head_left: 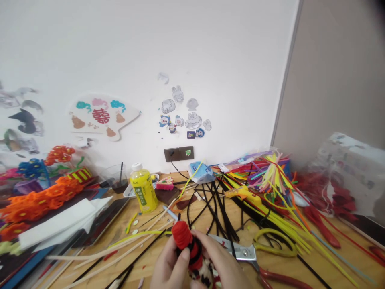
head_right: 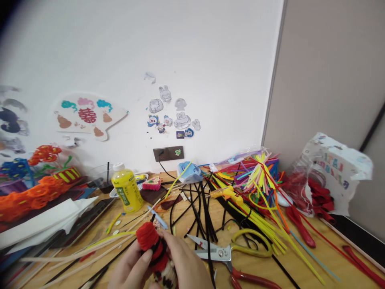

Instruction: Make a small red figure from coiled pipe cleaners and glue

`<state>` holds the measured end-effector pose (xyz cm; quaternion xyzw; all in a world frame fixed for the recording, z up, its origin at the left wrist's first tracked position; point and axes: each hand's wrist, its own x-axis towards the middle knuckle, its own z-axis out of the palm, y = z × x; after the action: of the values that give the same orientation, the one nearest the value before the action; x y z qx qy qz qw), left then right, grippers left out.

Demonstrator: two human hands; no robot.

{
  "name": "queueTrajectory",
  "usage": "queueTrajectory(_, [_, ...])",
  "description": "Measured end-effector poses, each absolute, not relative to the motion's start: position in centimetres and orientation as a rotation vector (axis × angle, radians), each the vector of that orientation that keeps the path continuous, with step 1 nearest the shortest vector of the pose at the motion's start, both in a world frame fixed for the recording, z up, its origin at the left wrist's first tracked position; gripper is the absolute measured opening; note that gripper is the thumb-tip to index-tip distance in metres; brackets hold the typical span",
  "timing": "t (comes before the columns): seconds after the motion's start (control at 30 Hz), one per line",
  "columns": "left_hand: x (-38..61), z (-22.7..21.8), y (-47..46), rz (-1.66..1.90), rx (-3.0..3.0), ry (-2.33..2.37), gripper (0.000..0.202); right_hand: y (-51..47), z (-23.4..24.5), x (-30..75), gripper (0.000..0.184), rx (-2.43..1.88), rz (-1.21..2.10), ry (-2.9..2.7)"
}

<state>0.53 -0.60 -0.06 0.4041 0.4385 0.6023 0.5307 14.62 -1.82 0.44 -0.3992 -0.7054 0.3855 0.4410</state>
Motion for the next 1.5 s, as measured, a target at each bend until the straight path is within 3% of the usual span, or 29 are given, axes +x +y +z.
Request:
queueTrajectory(0.3, [1.4,0.4,-0.8,1.427,0.941,0.990,0.032,-2.0,0.9,14.4,0.076,-1.106,0.917,-1.900])
queueTrajectory(1.5, [1.5,1.7,-1.7,1.384,1.007,1.041,0.033,-2.4,-0.3,14.6,0.078,-1.032,0.737,-1.968])
